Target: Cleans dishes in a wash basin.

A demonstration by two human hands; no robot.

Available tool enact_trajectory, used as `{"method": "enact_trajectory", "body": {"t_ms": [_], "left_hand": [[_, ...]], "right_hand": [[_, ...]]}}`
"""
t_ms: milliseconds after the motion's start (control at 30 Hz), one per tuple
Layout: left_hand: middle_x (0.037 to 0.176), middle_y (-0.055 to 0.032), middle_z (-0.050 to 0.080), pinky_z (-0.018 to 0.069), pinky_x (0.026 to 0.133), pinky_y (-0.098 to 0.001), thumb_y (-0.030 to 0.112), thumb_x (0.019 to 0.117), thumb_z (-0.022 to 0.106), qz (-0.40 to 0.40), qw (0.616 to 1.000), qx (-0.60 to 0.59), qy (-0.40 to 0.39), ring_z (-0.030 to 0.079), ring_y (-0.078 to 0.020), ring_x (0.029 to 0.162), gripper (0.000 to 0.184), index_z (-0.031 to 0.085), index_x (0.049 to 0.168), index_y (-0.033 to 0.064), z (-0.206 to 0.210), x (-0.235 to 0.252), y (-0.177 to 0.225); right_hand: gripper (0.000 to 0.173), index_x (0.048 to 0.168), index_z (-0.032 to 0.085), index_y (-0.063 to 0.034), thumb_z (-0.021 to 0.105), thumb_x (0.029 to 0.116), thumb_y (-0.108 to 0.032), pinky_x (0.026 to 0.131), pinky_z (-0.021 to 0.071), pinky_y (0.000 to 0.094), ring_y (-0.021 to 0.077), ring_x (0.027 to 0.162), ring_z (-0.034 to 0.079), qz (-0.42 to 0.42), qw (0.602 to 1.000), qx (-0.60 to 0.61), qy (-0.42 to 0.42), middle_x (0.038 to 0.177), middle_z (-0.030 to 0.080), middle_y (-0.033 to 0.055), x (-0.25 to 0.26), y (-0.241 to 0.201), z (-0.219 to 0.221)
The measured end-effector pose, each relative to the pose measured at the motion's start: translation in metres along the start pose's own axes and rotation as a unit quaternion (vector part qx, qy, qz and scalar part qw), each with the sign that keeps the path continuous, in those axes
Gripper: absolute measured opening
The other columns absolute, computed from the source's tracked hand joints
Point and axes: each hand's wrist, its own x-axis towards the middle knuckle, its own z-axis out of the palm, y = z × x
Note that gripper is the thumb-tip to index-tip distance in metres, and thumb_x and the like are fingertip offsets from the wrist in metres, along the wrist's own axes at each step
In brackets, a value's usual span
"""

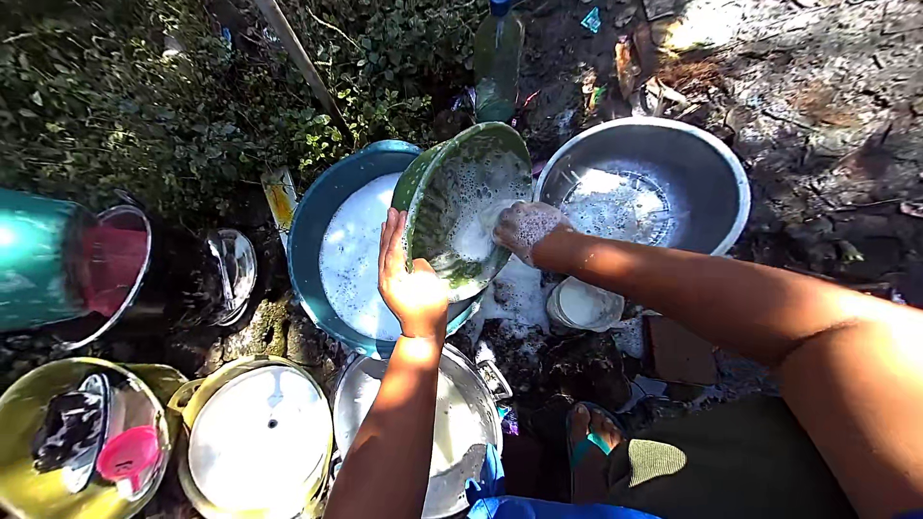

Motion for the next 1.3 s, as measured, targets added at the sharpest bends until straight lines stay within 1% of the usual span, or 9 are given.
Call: {"method": "enact_trajectory", "body": {"t_ms": [167, 333, 467, 633, 767, 900, 1100, 1200, 1300], "left_hand": [[0.151, -0.0138, 0.053, 0.0353, 0.121, -0.0352, -0.008, 0.0895, 0.046, 0.012, 1.0, -0.002, 0.001, 0.045, -0.0211, 0.145, 0.048, 0.062, 0.134, -0.0039, 0.008, 0.0, 0.007], [0.152, -0.0125, 0.052, 0.0363, 0.12, -0.0333, -0.008, 0.0877, 0.046, -0.013, 1.0, 0.01, -0.009, 0.045, -0.0187, 0.145, 0.051, 0.06, 0.137, -0.0038, -0.002, -0.007, 0.005], [0.151, -0.0132, 0.053, 0.0329, 0.121, -0.0346, -0.006, 0.0884, 0.046, -0.006, 0.999, 0.047, 0.002, 0.043, -0.0209, 0.146, 0.05, 0.062, 0.136, -0.0026, 0.001, -0.007, 0.004], [0.151, -0.0139, 0.053, 0.0326, 0.121, -0.0341, -0.005, 0.0849, 0.047, -0.002, 0.999, 0.037, 0.001, 0.042, -0.0214, 0.146, 0.052, 0.062, 0.134, -0.0041, -0.008, -0.015, -0.001], [0.15, -0.0147, 0.054, 0.0323, 0.122, -0.0352, -0.004, 0.0851, 0.047, 0.019, 0.999, 0.036, 0.008, 0.043, -0.0233, 0.146, 0.05, 0.065, 0.132, -0.0034, -0.003, -0.013, -0.003], [0.152, -0.013, 0.052, 0.0312, 0.122, -0.0341, -0.004, 0.0849, 0.047, -0.002, 0.999, 0.043, -0.009, 0.042, -0.0212, 0.147, 0.052, 0.062, 0.135, -0.0032, -0.009, -0.014, -0.002], [0.153, -0.0122, 0.052, 0.0331, 0.121, -0.0322, -0.006, 0.0847, 0.047, -0.017, 0.998, 0.058, -0.016, 0.042, -0.019, 0.146, 0.054, 0.062, 0.136, -0.0016, -0.009, -0.011, 0.003], [0.156, -0.0109, 0.048, 0.0322, 0.121, -0.0328, -0.005, 0.0883, 0.047, -0.031, 0.997, 0.067, -0.025, 0.04, -0.0187, 0.148, 0.055, 0.06, 0.141, 0.0021, -0.005, -0.004, 0.009], [0.156, -0.0116, 0.047, 0.0323, 0.121, -0.0334, -0.005, 0.0899, 0.046, -0.024, 0.998, 0.051, -0.018, 0.04, -0.0194, 0.148, 0.054, 0.058, 0.142, 0.0016, 0.002, 0.0, 0.01]], "right_hand": [[0.014, 0.102, 0.073, -0.0028, 0.068, 0.0944, -0.013, 0.087, 0.0559, 0.0576, 0.0398, 0.107, 0.066, 0.005, 0.997, 0.068, -0.019, 0.109, 0.068, 0.0195, -0.004, -0.028, 0.013], [0.014, 0.103, 0.074, -0.0017, 0.068, 0.0911, -0.002, 0.086, 0.0539, 0.0602, 0.0428, 0.11, 0.064, 0.046, 0.997, -0.001, -0.065, 0.113, 0.067, 0.0209, 0.007, -0.019, -0.009], [0.013, 0.101, 0.073, -0.0039, 0.066, 0.0966, -0.014, 0.085, 0.0569, 0.0559, 0.0379, 0.105, 0.067, -0.03, 0.997, 0.062, -0.03, 0.107, 0.069, 0.0176, -0.007, -0.027, 0.017], [0.011, 0.101, 0.074, -0.0042, 0.068, 0.0934, -0.009, 0.083, 0.0548, 0.0566, 0.0388, 0.107, 0.065, 0.007, 0.997, -0.001, -0.08, 0.109, 0.068, 0.0171, 0.001, -0.028, 0.003], [0.008, 0.098, 0.073, -0.0031, 0.067, 0.0931, -0.005, 0.085, 0.0555, 0.0559, 0.0381, 0.103, 0.067, -0.066, 0.996, 0.047, -0.028, 0.103, 0.07, 0.0172, -0.01, -0.027, 0.014], [0.016, 0.102, 0.074, -0.0017, 0.069, 0.0872, 0.001, 0.087, 0.052, 0.0596, 0.0423, 0.111, 0.063, 0.037, 0.997, -0.014, -0.059, 0.113, 0.067, 0.0203, -0.001, -0.022, -0.007], [0.018, 0.11, 0.072, 0.0, 0.062, 0.0943, -0.001, 0.09, 0.0522, 0.0609, 0.0437, 0.116, 0.062, 0.061, 0.994, -0.031, -0.088, 0.119, 0.066, 0.0219, 0.013, -0.017, -0.019], [0.021, 0.111, 0.072, 0.001, 0.061, 0.0999, -0.013, 0.096, 0.0511, 0.0607, 0.0435, 0.12, 0.061, 0.083, 0.996, 0.008, -0.016, 0.12, 0.066, 0.0231, 0.038, -0.007, -0.046], [0.025, 0.106, 0.072, 0.0011, 0.061, 0.1009, -0.021, 0.102, 0.0485, 0.0559, 0.0427, 0.116, 0.061, 0.003, 0.98, 0.1, 0.169, 0.113, 0.067, 0.0237, 0.053, -0.006, -0.062]]}}
